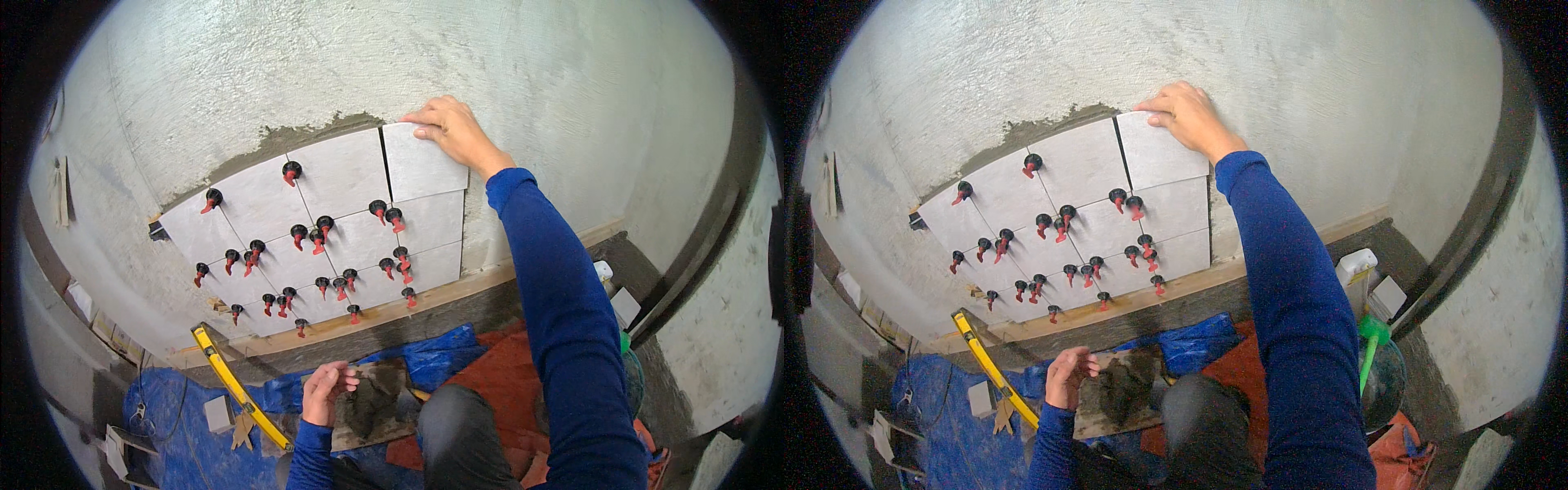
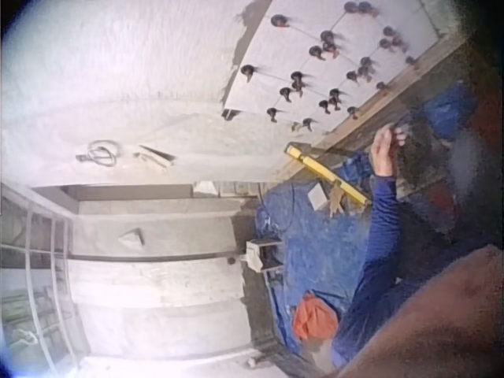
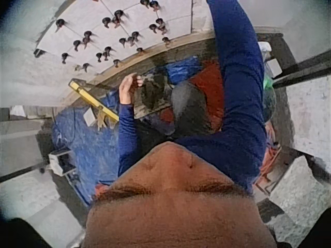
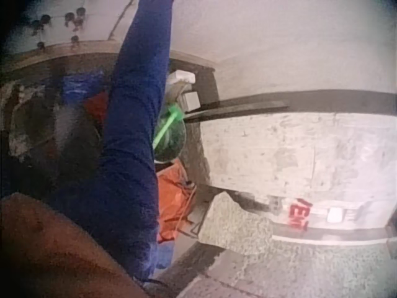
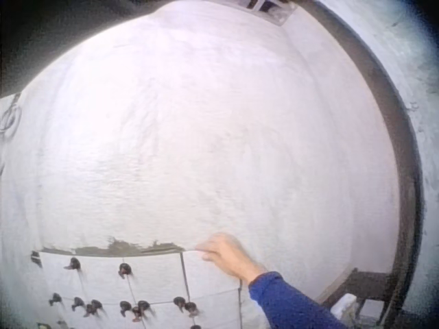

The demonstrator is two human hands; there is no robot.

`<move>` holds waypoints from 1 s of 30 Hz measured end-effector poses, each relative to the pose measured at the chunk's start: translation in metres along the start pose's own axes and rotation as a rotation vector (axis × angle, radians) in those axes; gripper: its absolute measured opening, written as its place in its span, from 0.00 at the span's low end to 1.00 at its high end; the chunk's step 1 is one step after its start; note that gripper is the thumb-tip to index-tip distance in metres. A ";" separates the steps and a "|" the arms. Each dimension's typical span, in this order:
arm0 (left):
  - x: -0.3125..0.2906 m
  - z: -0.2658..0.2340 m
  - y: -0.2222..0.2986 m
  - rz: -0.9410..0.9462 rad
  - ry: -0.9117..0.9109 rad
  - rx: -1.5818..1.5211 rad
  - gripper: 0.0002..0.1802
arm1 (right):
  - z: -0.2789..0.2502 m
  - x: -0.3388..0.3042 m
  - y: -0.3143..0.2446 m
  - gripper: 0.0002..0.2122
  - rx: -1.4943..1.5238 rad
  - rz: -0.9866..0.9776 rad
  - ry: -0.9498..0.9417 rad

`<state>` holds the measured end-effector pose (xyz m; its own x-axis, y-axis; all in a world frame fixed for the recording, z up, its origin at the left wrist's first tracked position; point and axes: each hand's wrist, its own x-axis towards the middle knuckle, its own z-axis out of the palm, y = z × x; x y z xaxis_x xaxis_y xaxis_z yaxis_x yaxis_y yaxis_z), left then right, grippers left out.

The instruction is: The person applies adhesive to the back of a white ceramic tile using a trowel, then places it onto a wall section where other tiles are already set with leveling clips. They use a rubber mallet to tap the tile into place and a spirit level to check alignment.

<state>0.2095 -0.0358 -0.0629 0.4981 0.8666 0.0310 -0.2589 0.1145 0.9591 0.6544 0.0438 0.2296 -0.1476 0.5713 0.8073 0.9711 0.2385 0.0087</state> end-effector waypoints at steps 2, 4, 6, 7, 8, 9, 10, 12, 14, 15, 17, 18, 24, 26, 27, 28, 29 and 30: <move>-0.001 -0.001 0.001 0.003 0.004 0.001 0.27 | 0.005 -0.004 -0.003 0.15 -0.045 0.009 0.047; -0.002 -0.001 0.002 0.010 0.002 -0.002 0.27 | 0.009 -0.010 -0.005 0.15 -0.098 0.029 0.089; -0.003 -0.002 0.002 0.022 0.003 -0.010 0.27 | 0.014 -0.014 -0.008 0.16 -0.141 0.025 0.157; -0.003 -0.002 0.002 0.020 0.002 -0.009 0.27 | 0.016 -0.016 -0.009 0.15 -0.137 0.018 0.187; -0.003 -0.002 0.002 0.018 0.001 -0.007 0.27 | 0.018 -0.018 -0.010 0.15 -0.132 0.014 0.218; -0.004 -0.002 0.003 0.016 0.000 -0.005 0.27 | 0.020 -0.018 -0.011 0.15 -0.126 0.018 0.239; -0.004 -0.002 0.003 0.016 -0.003 -0.002 0.27 | 0.022 -0.018 -0.011 0.14 -0.117 0.009 0.259; -0.004 -0.003 0.004 0.018 -0.017 -0.001 0.28 | 0.024 -0.016 -0.010 0.13 -0.101 0.035 0.254; -0.004 -0.004 0.004 0.019 -0.018 -0.013 0.25 | 0.025 -0.014 -0.009 0.13 -0.093 0.020 0.275; -0.004 -0.005 0.005 0.019 -0.023 -0.021 0.24 | 0.025 -0.014 -0.008 0.13 -0.092 0.054 0.250; -0.003 -0.005 0.005 0.023 -0.023 -0.026 0.24 | 0.025 -0.016 -0.008 0.13 -0.110 0.011 0.285; -0.003 -0.005 0.005 0.028 -0.028 -0.032 0.24 | 0.025 -0.017 -0.008 0.13 -0.121 0.019 0.277; -0.003 -0.002 0.006 0.017 -0.037 -0.020 0.23 | 0.030 -0.026 -0.017 0.17 -0.170 0.033 0.323; -0.005 -0.002 0.006 0.019 -0.021 -0.019 0.23 | 0.032 -0.032 -0.020 0.23 -0.191 0.052 0.366; -0.005 -0.003 0.006 0.019 -0.014 -0.019 0.23 | 0.034 -0.037 -0.021 0.26 -0.204 0.078 0.372; -0.006 -0.004 0.007 0.016 -0.013 -0.024 0.23 | 0.037 -0.043 -0.022 0.30 -0.202 0.120 0.409; -0.006 -0.005 0.007 0.015 -0.013 -0.028 0.23 | 0.041 -0.051 -0.025 0.33 -0.203 0.174 0.440; -0.007 -0.007 0.008 0.013 -0.014 -0.031 0.23 | 0.045 -0.059 -0.027 0.36 -0.211 0.221 0.482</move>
<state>0.1985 -0.0376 -0.0578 0.5062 0.8611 0.0478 -0.2907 0.1182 0.9495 0.6290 0.0388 0.1548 0.1177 0.1547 0.9809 0.9929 -0.0364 -0.1134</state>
